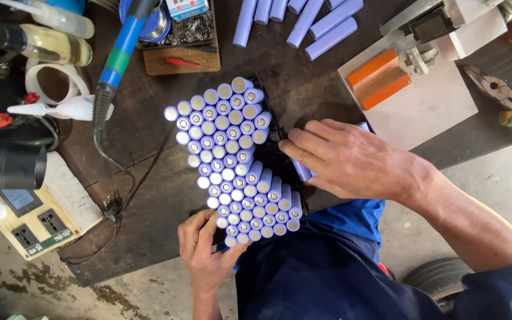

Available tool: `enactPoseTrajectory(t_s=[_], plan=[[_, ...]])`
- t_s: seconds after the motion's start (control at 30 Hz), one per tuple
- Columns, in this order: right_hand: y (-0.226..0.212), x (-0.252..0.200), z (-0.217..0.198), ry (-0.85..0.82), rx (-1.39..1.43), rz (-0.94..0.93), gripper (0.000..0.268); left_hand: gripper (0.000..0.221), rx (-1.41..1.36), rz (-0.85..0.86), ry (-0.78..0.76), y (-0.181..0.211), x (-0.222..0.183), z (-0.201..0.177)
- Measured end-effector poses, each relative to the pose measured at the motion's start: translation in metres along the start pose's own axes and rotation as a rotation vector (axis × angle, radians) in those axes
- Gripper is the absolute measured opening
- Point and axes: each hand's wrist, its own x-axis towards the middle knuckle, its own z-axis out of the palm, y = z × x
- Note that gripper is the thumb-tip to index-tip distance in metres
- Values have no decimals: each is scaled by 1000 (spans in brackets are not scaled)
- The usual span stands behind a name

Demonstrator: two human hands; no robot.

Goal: Arranging cylindrical batteries into a plastic holder and testing their voltage with a digital multimeter.

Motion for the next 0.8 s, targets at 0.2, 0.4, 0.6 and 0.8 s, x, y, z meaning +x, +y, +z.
enactPoseTrajectory(t_s=[0.2,0.4,0.6,0.8], plan=[[-1,7,-42,251,189,6,68,97,-388,-161,56,-3,7,-34],[-16,-1,-60,407,816,259,79,23,-294,330,141,30,75,-61],[-32,24,-71,249,1399,244,53,32,-441,692,-563,84,195,-60],[-24,25,-65,199,1412,353,39,21,-491,615,-775,102,230,-57]])
